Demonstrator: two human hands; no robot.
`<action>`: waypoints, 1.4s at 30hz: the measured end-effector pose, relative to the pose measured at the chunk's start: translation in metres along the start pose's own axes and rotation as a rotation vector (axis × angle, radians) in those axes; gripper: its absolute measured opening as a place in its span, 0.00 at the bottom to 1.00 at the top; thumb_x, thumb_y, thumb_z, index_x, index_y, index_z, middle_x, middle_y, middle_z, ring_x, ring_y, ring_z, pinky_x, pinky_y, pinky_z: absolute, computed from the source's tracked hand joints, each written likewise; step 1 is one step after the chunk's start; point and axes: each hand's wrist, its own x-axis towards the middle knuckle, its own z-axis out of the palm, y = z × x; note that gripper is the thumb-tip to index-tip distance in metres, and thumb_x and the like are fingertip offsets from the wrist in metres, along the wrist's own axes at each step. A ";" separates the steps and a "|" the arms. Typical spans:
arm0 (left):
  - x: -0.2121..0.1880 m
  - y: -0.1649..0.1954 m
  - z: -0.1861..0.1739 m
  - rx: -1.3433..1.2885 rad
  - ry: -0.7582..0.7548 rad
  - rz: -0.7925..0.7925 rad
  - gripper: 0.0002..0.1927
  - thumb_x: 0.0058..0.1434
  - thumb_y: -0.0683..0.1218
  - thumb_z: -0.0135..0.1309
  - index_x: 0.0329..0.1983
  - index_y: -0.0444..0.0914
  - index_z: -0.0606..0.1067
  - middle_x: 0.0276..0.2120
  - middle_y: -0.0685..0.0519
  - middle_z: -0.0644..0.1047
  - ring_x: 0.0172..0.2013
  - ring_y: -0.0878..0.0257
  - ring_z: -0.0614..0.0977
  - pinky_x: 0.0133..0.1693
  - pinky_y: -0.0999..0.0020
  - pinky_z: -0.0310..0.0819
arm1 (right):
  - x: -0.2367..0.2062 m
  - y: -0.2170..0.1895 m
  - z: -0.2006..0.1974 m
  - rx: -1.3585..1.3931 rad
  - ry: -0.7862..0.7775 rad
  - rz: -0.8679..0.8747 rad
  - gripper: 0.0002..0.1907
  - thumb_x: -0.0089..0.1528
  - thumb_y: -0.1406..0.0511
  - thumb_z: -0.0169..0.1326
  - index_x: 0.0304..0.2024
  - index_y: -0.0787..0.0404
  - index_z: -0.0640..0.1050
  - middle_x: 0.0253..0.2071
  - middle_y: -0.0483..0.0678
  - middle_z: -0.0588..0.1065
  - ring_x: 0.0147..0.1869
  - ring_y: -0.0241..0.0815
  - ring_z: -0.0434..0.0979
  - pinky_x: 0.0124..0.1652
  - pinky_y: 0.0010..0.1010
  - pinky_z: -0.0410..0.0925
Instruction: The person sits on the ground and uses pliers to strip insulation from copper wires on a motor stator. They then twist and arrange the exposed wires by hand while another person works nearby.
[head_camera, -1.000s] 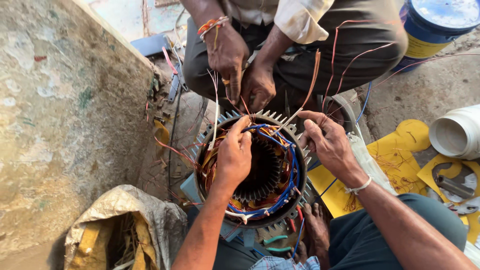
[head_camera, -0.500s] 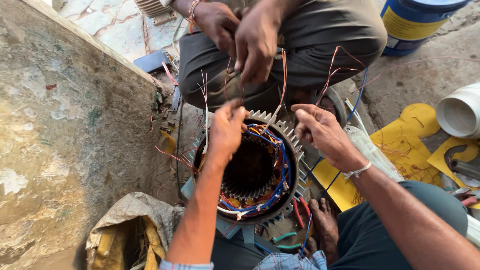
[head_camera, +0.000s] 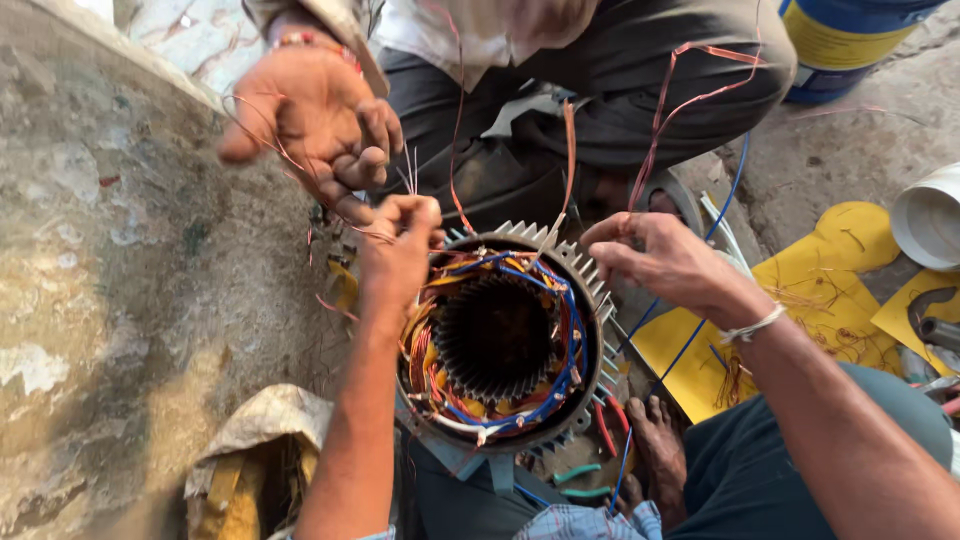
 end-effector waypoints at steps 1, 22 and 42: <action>0.005 -0.005 0.007 0.125 -0.019 0.042 0.15 0.67 0.45 0.56 0.51 0.29 0.75 0.39 0.47 0.79 0.40 0.61 0.81 0.43 0.70 0.77 | 0.001 0.002 0.004 0.045 0.016 0.000 0.21 0.65 0.60 0.54 0.55 0.68 0.79 0.32 0.44 0.79 0.35 0.32 0.75 0.36 0.25 0.68; 0.007 0.003 0.077 0.265 -0.605 -0.096 0.14 0.64 0.38 0.54 0.51 0.32 0.81 0.41 0.52 0.85 0.40 0.70 0.83 0.46 0.74 0.77 | 0.008 -0.007 0.028 -0.318 0.491 -0.492 0.13 0.67 0.60 0.53 0.48 0.62 0.80 0.39 0.51 0.78 0.39 0.47 0.80 0.39 0.37 0.71; 0.006 0.006 0.072 -0.013 -0.672 -0.233 0.10 0.62 0.38 0.62 0.46 0.33 0.77 0.37 0.53 0.83 0.37 0.70 0.82 0.42 0.73 0.78 | 0.066 -0.057 0.029 -0.670 0.169 -0.191 0.22 0.63 0.50 0.53 0.40 0.63 0.81 0.33 0.62 0.78 0.41 0.63 0.79 0.38 0.52 0.71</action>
